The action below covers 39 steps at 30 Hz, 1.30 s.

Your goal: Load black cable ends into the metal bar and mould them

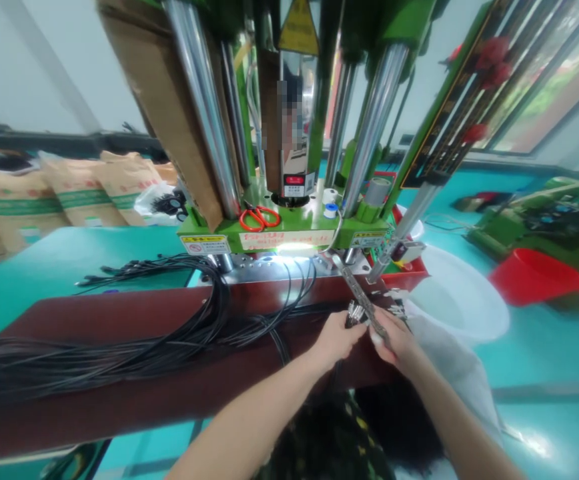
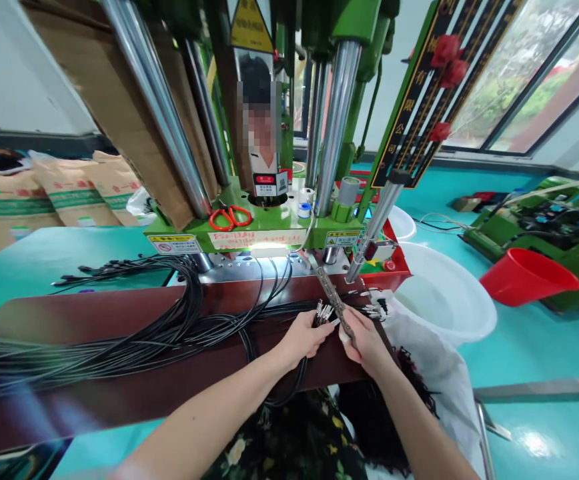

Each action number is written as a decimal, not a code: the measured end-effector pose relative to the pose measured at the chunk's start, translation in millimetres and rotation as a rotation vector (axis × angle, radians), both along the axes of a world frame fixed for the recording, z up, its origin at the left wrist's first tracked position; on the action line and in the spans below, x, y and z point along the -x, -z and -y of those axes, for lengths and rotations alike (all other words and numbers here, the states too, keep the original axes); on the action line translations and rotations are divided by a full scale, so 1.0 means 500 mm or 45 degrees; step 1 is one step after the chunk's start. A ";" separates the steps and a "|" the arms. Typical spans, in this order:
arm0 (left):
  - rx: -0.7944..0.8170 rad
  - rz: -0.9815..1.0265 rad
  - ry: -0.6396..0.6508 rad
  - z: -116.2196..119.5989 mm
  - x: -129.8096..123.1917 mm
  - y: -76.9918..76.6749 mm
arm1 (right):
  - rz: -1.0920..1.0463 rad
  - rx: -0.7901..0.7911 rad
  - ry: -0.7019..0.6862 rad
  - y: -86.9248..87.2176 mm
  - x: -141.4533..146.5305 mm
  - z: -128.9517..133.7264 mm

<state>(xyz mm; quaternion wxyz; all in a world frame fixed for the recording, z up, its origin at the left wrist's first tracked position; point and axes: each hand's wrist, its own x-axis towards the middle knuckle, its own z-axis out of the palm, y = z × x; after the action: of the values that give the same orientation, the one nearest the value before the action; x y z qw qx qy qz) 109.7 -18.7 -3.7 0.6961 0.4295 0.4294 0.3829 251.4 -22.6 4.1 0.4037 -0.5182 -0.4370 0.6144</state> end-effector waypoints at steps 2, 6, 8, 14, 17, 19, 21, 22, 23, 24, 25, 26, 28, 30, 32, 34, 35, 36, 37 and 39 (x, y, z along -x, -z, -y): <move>-0.033 -0.057 0.026 0.000 -0.004 0.004 | -0.048 -0.031 0.056 0.007 0.004 0.001; -0.052 -0.130 0.048 -0.002 -0.006 0.017 | -0.040 -0.065 0.088 0.018 0.005 0.000; -0.072 -0.161 0.038 -0.002 -0.006 0.023 | 0.001 -0.090 0.081 0.020 0.005 0.004; -0.138 -0.201 -0.009 0.004 -0.002 0.031 | 0.252 -0.149 0.109 0.017 0.017 0.019; -0.175 -0.159 -0.054 0.007 0.003 0.025 | 0.197 -0.139 0.114 0.016 0.018 0.020; -0.173 -0.139 -0.162 0.005 0.006 0.020 | 0.118 -0.148 0.143 0.017 0.014 0.018; -0.154 -0.114 -0.262 0.002 0.008 0.018 | 0.046 -0.147 0.173 0.020 0.010 0.017; -0.146 -0.102 -0.281 0.000 0.008 0.018 | 0.018 -0.139 0.178 0.022 0.008 0.016; -0.145 -0.099 -0.277 -0.002 0.008 0.020 | -0.004 -0.130 0.176 0.024 0.006 0.015; -0.151 -0.108 -0.252 -0.003 0.007 0.021 | -0.021 -0.122 0.172 0.025 0.004 0.014; -0.168 -0.131 -0.222 -0.005 0.005 0.024 | -0.034 -0.116 0.166 0.026 0.003 0.013; -0.193 -0.161 -0.199 -0.006 0.004 0.026 | -0.042 -0.114 0.156 0.027 0.002 0.012; -0.238 -0.216 -0.172 -0.007 0.001 0.030 | -0.038 -0.107 0.130 0.027 0.000 0.010; -0.234 -0.243 -0.163 -0.008 0.001 0.031 | -0.024 -0.091 0.103 0.027 -0.002 0.008; -0.197 -0.243 -0.147 -0.008 0.003 0.029 | -0.005 -0.074 0.075 0.027 -0.005 0.007; -0.147 -0.221 -0.122 -0.008 0.008 0.025 | 0.044 -0.066 0.048 0.028 -0.006 0.008; -0.116 -0.206 -0.108 -0.008 0.010 0.023 | 0.080 -0.067 0.030 0.028 -0.005 0.008; -0.086 -0.190 -0.099 -0.007 0.012 0.021 | 0.114 -0.070 0.008 0.027 -0.004 0.009; -0.060 -0.175 -0.095 -0.006 0.013 0.020 | 0.140 -0.073 -0.012 0.027 -0.003 0.010; -0.038 -0.145 -0.106 -0.004 0.014 0.019 | 0.164 -0.088 -0.033 0.025 0.000 0.011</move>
<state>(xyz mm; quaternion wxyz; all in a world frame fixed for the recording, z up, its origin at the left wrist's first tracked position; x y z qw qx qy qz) 102.8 -16.9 -13.4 0.6476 0.4427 0.4799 0.3928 251.2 -28.3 -8.5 0.3843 -0.5366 -0.4897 0.5697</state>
